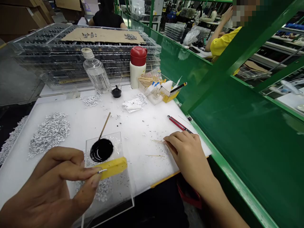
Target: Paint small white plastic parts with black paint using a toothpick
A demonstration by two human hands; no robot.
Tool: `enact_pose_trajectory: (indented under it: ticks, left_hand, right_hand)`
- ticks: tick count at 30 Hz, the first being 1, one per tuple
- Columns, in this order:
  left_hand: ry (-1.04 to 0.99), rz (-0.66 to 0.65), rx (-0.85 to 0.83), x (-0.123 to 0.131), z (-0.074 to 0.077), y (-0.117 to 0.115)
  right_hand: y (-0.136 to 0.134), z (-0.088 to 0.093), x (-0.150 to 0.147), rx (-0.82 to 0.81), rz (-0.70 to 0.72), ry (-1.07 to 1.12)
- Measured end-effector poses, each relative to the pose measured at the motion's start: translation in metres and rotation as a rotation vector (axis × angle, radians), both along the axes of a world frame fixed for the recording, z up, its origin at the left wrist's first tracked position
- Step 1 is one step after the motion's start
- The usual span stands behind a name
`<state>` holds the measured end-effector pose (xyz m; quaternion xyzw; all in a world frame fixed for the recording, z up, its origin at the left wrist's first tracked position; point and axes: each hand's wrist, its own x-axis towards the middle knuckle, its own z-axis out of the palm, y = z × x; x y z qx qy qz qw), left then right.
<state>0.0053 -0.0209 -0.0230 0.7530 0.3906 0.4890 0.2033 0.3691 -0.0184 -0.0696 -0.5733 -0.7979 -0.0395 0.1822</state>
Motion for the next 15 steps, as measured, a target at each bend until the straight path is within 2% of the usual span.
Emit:
enact_pose_trajectory:
  ticks: [4, 7, 11, 15]
  left_hand:
    - [-0.006, -0.001, 0.000, 0.001, 0.000, -0.002]
    - [-0.015, 0.005, 0.002, 0.001, -0.001, -0.001]
    - [-0.006, -0.007, 0.018, 0.002, 0.002, 0.001]
    - [-0.102, 0.058, 0.046, 0.009, 0.004, 0.001]
  right_hand:
    - [0.008, -0.015, 0.010, -0.085, -0.041, -0.001]
    - [0.011, -0.017, 0.008, -0.106, -0.062, 0.055]
    - [0.009, -0.001, -0.007, -0.062, -0.073, 0.238]
    - [-0.007, 0.027, -0.045, 0.065, -0.062, 0.544]
